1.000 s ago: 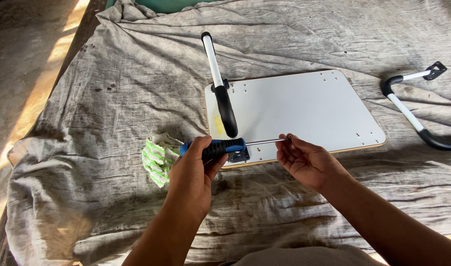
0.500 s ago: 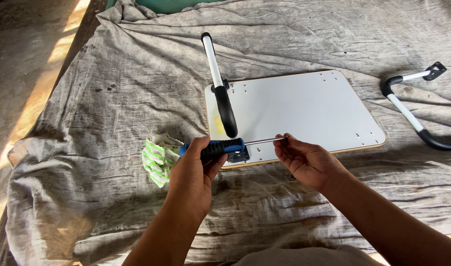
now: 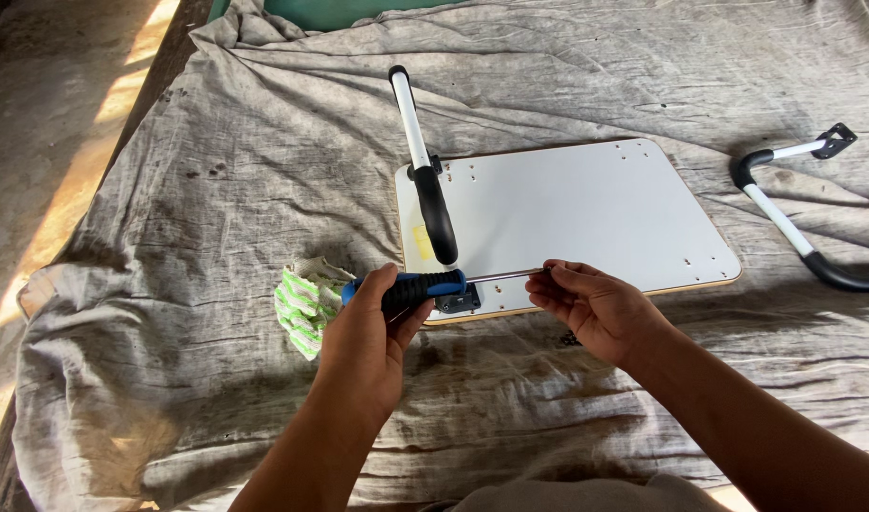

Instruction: The person uses a screwdriver to tighten screws that attach a white metal leg to a white tabletop. They insert screws and turn the screwdriver to secure the leg in place.

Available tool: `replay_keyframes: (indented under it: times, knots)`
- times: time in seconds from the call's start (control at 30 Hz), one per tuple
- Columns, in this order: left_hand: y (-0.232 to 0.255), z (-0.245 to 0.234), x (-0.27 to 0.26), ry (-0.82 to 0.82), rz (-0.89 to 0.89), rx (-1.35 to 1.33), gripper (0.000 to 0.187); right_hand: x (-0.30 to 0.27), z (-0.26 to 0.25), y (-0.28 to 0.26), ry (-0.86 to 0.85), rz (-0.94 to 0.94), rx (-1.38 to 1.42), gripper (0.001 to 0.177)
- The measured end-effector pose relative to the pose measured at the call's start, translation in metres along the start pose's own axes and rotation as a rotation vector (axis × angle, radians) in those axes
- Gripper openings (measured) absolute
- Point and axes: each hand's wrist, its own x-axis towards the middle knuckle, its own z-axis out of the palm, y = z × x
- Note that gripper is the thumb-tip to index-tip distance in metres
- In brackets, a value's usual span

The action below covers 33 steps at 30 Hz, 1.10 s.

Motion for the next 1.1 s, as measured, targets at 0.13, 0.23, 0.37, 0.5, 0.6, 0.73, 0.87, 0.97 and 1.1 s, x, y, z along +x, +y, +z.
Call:
replay_keyframes:
  times: [0.13, 0.23, 0.37, 0.5, 0.6, 0.73, 0.87, 0.97, 1.1]
  knots:
    - [0.004, -0.005, 0.003, -0.085, -0.011, 0.0, 0.033, -0.002, -0.001, -0.003, 0.03, 0.013, -0.025, 0.016]
    - [0.008, -0.008, 0.0, -0.213, -0.058, 0.072, 0.034, -0.003, 0.0, -0.006, 0.071, 0.025, 0.067, 0.016]
    - [0.02, -0.02, -0.01, -0.294, -0.208, 0.372, 0.04, -0.005, -0.003, -0.015, 0.063, 0.014, 0.125, 0.016]
    - [0.027, -0.024, -0.014, -0.328, -0.279, 0.56, 0.043, -0.003, -0.004, -0.02, -0.048, 0.045, 0.044, 0.014]
    - [0.032, -0.024, -0.012, -0.349, -0.254, 0.582, 0.049, -0.001, -0.004, -0.017, -0.048, 0.067, 0.027, 0.014]
    - [0.033, -0.018, -0.01, -0.303, -0.254, 0.631, 0.048, 0.004, 0.001, -0.006, 0.024, 0.115, 0.11, 0.012]
    - [0.029, -0.012, -0.014, -0.309, -0.256, 0.596, 0.046, 0.005, 0.0, 0.0, 0.027, 0.146, 0.204, 0.012]
    - [0.028, -0.01, -0.017, -0.298, -0.226, 0.616, 0.046, 0.005, 0.001, 0.0, 0.016, 0.105, 0.255, 0.014]
    - [0.033, -0.011, -0.013, -0.221, -0.18, 0.508, 0.045, 0.004, 0.007, 0.0, 0.047, 0.138, 0.234, 0.015]
